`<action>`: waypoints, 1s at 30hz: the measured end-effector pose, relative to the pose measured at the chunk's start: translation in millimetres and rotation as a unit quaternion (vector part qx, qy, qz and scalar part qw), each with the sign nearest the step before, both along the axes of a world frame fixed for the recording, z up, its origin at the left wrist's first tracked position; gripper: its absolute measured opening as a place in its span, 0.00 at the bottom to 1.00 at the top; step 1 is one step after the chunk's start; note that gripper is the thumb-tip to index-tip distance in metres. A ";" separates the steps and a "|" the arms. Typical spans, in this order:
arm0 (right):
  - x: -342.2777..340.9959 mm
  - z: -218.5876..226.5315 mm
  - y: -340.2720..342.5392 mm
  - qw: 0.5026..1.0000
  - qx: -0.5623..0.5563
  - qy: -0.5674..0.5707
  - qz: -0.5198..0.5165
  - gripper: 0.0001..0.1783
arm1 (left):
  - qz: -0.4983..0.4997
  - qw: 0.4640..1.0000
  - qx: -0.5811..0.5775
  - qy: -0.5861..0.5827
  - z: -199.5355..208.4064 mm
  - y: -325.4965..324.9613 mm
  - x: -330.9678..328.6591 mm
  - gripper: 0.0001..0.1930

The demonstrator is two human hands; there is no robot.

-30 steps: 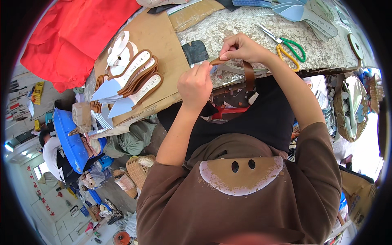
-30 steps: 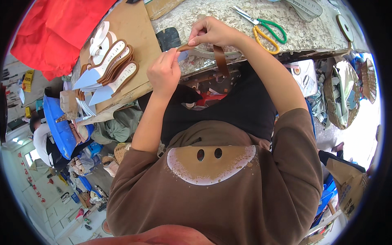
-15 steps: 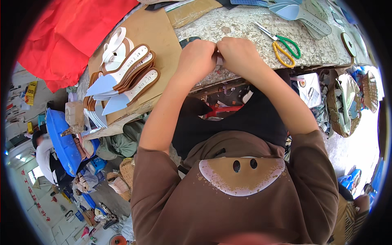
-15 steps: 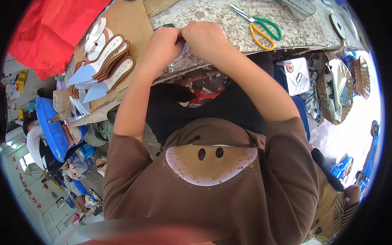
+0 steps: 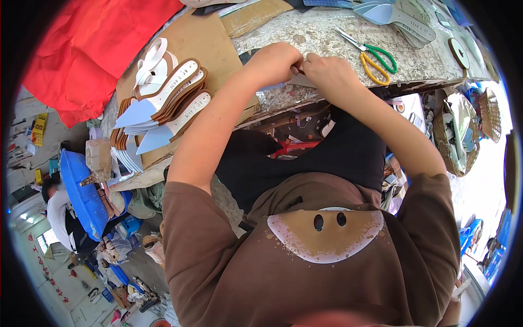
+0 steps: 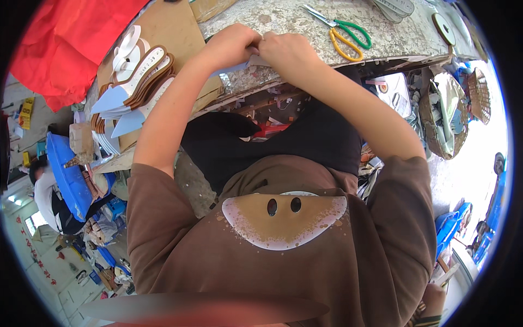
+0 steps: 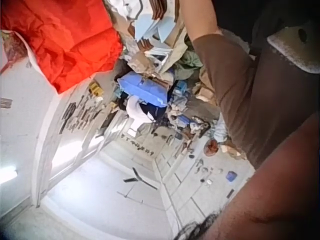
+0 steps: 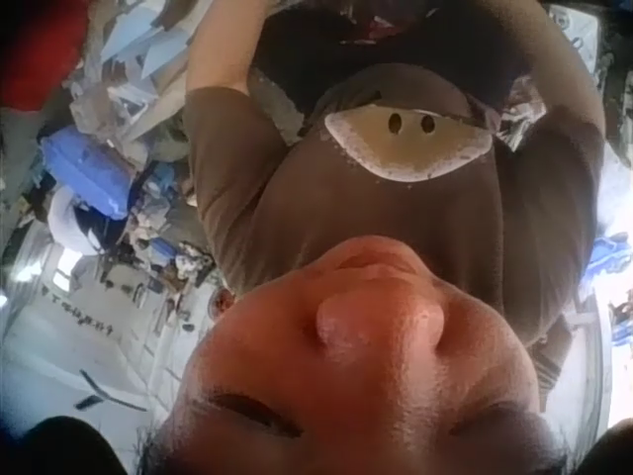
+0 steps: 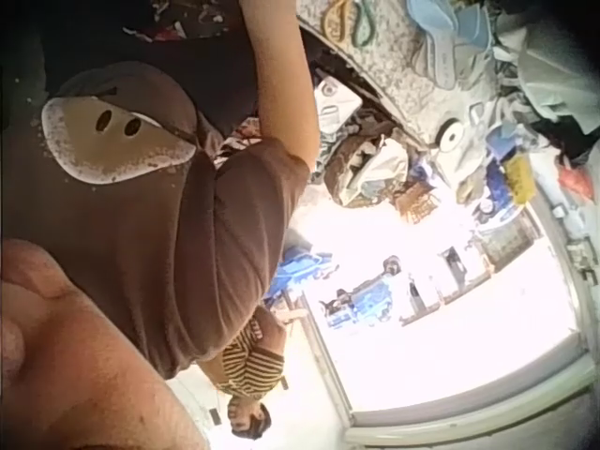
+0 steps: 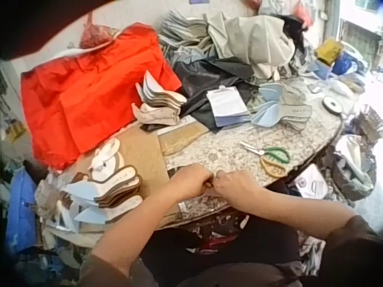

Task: The recorder is trimming and attaching leather straps to shoe insoles as part of a manufacturing process.

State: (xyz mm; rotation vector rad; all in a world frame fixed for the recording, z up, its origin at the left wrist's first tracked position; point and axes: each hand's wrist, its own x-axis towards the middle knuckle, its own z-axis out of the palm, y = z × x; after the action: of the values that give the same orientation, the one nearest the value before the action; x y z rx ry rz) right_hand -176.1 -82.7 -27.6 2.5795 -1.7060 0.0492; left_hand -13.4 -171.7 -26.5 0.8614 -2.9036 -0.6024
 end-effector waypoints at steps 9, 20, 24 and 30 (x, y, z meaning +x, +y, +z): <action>-52.2 4.6 15.7 0.996 -0.011 -0.008 0.084 0.15 | -0.021 0.991 -0.128 0.030 -16.2 44.6 -21.7 0.07; -92.8 -18.2 17.8 0.978 -0.034 -0.169 0.119 0.17 | -0.024 0.999 -0.045 -0.005 -22.1 44.3 -59.3 0.14; -106.6 1.5 21.0 0.987 0.025 -0.159 -0.002 0.17 | -0.037 0.995 -0.049 -0.078 -13.5 47.8 -64.9 0.19; -93.7 44.8 56.0 0.840 0.237 -0.486 -0.040 0.22 | -0.030 0.986 -0.118 0.115 45.4 104.0 -0.9 0.18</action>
State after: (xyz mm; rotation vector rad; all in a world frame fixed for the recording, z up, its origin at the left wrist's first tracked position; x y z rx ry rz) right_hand -269.8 -26.7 17.2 3.0701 -2.3224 1.3006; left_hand -14.3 -67.7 18.9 0.6325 -2.7262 -0.3258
